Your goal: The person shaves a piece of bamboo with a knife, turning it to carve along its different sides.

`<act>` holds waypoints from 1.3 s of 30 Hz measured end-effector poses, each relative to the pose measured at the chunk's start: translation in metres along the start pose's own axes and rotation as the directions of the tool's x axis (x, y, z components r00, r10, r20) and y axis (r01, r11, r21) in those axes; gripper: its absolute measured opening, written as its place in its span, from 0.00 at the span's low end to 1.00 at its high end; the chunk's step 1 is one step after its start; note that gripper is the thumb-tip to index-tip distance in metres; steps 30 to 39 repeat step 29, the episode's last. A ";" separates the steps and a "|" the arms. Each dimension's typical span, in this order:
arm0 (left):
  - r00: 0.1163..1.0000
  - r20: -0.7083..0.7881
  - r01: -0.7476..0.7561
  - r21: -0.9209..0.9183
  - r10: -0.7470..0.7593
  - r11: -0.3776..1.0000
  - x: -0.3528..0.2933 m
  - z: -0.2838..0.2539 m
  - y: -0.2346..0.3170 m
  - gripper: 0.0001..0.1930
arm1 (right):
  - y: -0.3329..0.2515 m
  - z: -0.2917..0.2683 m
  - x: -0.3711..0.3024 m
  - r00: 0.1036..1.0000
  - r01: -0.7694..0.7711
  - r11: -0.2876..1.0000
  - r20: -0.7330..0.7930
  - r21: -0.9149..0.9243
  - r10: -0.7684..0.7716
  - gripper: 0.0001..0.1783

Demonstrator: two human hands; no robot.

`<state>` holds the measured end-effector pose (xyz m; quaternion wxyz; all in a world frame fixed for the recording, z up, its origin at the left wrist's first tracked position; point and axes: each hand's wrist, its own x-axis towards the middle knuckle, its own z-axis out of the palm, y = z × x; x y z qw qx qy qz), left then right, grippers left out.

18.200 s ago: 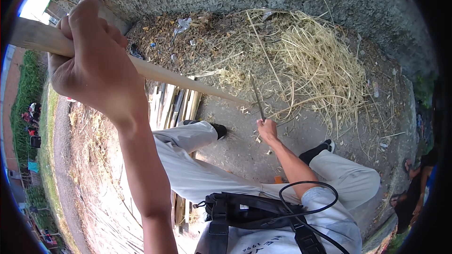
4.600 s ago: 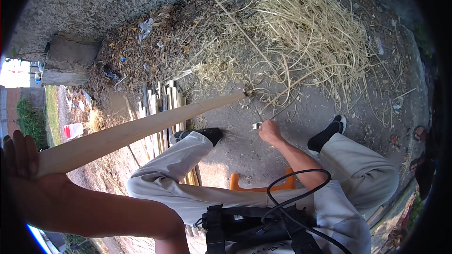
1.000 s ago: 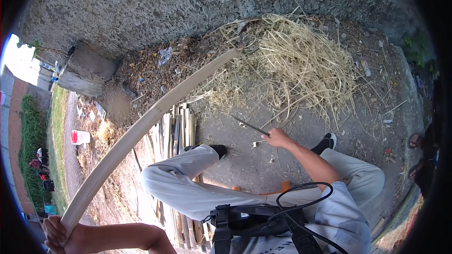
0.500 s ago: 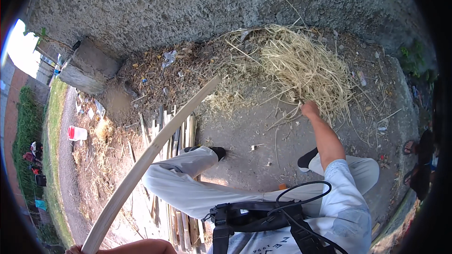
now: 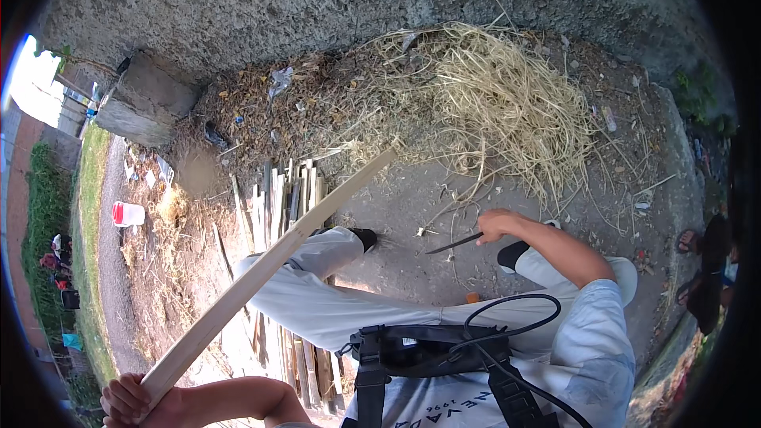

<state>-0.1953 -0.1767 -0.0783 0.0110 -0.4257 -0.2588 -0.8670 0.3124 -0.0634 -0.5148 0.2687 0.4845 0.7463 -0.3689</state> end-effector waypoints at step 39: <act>0.529 0.840 0.703 -0.354 -0.120 0.617 -0.033 0.111 -0.141 0.15 | -0.118 -0.075 -0.171 0.912 0.399 -0.150 -0.376 0.904 0.163 0.26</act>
